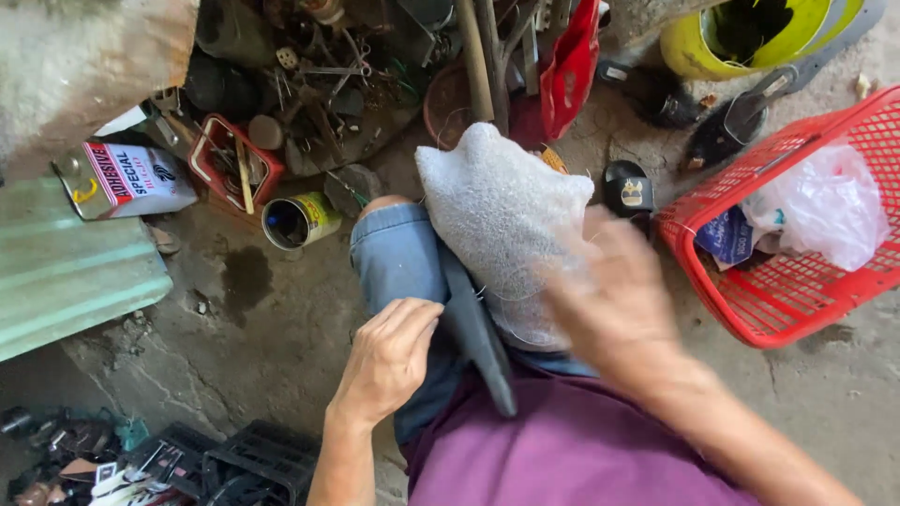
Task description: The person sits on the floor and sews a black slipper using a needle and white thread. They repeatedly push the needle through the sole and pull the thread to secure the shoe parts together.
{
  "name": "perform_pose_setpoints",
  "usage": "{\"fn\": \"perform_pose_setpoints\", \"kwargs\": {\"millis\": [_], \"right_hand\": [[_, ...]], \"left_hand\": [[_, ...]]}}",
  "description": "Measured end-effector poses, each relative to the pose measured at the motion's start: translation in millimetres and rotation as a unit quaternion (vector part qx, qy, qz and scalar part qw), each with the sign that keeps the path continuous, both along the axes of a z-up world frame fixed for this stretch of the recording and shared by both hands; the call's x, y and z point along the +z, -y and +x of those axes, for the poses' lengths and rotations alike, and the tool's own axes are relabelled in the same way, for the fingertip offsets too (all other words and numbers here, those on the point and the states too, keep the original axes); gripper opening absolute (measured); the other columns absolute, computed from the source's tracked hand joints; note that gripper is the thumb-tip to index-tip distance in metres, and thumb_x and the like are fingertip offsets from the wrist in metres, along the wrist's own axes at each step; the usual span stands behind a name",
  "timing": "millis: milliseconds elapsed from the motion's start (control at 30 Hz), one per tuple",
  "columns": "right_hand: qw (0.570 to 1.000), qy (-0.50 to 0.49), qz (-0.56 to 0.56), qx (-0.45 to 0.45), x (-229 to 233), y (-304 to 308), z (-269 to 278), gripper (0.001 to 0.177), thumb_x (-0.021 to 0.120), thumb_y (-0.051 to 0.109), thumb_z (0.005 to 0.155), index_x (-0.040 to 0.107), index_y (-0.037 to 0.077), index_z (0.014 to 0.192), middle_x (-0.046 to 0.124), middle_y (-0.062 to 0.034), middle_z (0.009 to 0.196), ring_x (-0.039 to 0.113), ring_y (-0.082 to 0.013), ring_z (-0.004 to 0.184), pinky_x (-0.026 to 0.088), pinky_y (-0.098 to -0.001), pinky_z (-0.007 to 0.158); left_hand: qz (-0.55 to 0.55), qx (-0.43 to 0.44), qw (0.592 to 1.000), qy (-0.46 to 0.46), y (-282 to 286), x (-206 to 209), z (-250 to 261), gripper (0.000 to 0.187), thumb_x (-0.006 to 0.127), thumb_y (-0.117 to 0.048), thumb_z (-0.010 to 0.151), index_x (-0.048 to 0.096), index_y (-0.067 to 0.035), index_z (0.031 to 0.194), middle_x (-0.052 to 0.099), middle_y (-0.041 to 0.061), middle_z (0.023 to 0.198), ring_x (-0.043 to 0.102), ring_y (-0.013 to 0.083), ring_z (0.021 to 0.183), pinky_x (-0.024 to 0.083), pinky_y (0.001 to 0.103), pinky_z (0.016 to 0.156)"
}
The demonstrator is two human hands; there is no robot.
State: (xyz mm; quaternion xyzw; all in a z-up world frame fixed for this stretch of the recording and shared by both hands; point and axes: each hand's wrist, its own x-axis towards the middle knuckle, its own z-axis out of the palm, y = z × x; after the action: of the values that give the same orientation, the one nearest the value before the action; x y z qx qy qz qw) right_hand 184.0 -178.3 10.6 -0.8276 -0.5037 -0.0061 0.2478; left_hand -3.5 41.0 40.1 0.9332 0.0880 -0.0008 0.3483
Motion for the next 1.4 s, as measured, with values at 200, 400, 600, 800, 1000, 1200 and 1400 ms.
{"fn": "perform_pose_setpoints", "kwargs": {"millis": [200,400,600,800,1000,1200,1400], "right_hand": [[0.982,-0.146,0.018,0.118,0,-10,-31,0.007,0.064,0.017,0.095,0.069,0.014,0.099,0.046,-0.0153,0.155,0.034,-0.0450,0.148,0.027,-0.0639,0.122],[0.977,-0.191,0.019,0.090,26,-8,-34,0.022,0.066,0.016,0.093,0.063,0.006,0.112,0.060,-0.0128,0.143,0.051,-0.0352,0.138,0.042,-0.0479,0.116],[0.981,-0.141,-0.004,0.130,7,-10,-37,0.010,0.066,0.016,0.094,0.072,0.010,0.100,0.049,-0.0158,0.151,0.039,-0.0427,0.144,0.044,-0.0598,0.106],[0.927,-0.361,0.021,0.099,43,-2,-21,0.022,0.056,0.008,0.097,0.059,0.008,0.119,0.064,-0.0146,0.139,0.060,-0.0313,0.131,0.045,-0.0433,0.111],[0.869,-0.485,-0.065,0.065,23,-24,-33,0.047,0.049,0.019,0.102,0.047,0.008,0.147,0.060,-0.0102,0.140,0.061,-0.0235,0.126,0.043,-0.0366,0.107],[0.911,-0.406,-0.044,0.048,19,4,-14,0.021,0.069,0.022,0.092,0.079,0.009,0.106,0.079,-0.0050,0.099,0.075,-0.0167,0.089,0.056,-0.0290,0.084],[0.821,-0.561,0.068,0.082,67,-3,7,0.019,0.061,0.013,0.097,0.076,0.002,0.098,0.074,-0.0135,0.109,0.075,-0.0171,0.089,0.060,-0.0295,0.084]], "left_hand": [[-0.001,0.016,1.000,0.010,13,5,-1,0.018,0.052,-0.005,0.100,0.064,0.005,0.108,0.068,0.014,0.092,0.065,0.0293,0.080,0.054,0.041,0.072],[0.000,0.047,0.997,0.059,23,-1,-11,0.028,0.056,-0.025,0.105,0.063,0.002,0.106,0.065,0.012,0.091,0.063,0.0289,0.079,0.051,0.039,0.070],[0.027,0.041,0.995,0.086,22,-2,-10,0.028,0.057,-0.026,0.105,0.063,0.001,0.107,0.065,0.011,0.092,0.063,0.0282,0.079,0.053,0.039,0.070],[0.037,0.040,0.993,0.101,18,-8,-10,0.031,0.056,-0.031,0.106,0.062,-0.001,0.104,0.063,0.009,0.088,0.063,0.0248,0.075,0.052,0.036,0.065],[0.029,0.027,0.992,0.116,13,-8,-11,0.034,0.054,-0.033,0.106,0.062,0.000,0.103,0.060,0.008,0.085,0.061,0.0241,0.072,0.051,0.036,0.063],[0.039,0.033,0.994,0.093,11,-12,-11,0.036,0.051,-0.036,0.107,0.063,-0.002,0.100,0.053,0.005,0.080,0.055,0.0204,0.065,0.049,0.034,0.057],[0.074,-0.015,0.996,0.037,3,-7,-2,0.038,0.050,-0.041,0.107,0.065,-0.007,0.100,0.053,0.005,0.078,0.057,0.0226,0.062,0.047,0.037,0.049]]}}
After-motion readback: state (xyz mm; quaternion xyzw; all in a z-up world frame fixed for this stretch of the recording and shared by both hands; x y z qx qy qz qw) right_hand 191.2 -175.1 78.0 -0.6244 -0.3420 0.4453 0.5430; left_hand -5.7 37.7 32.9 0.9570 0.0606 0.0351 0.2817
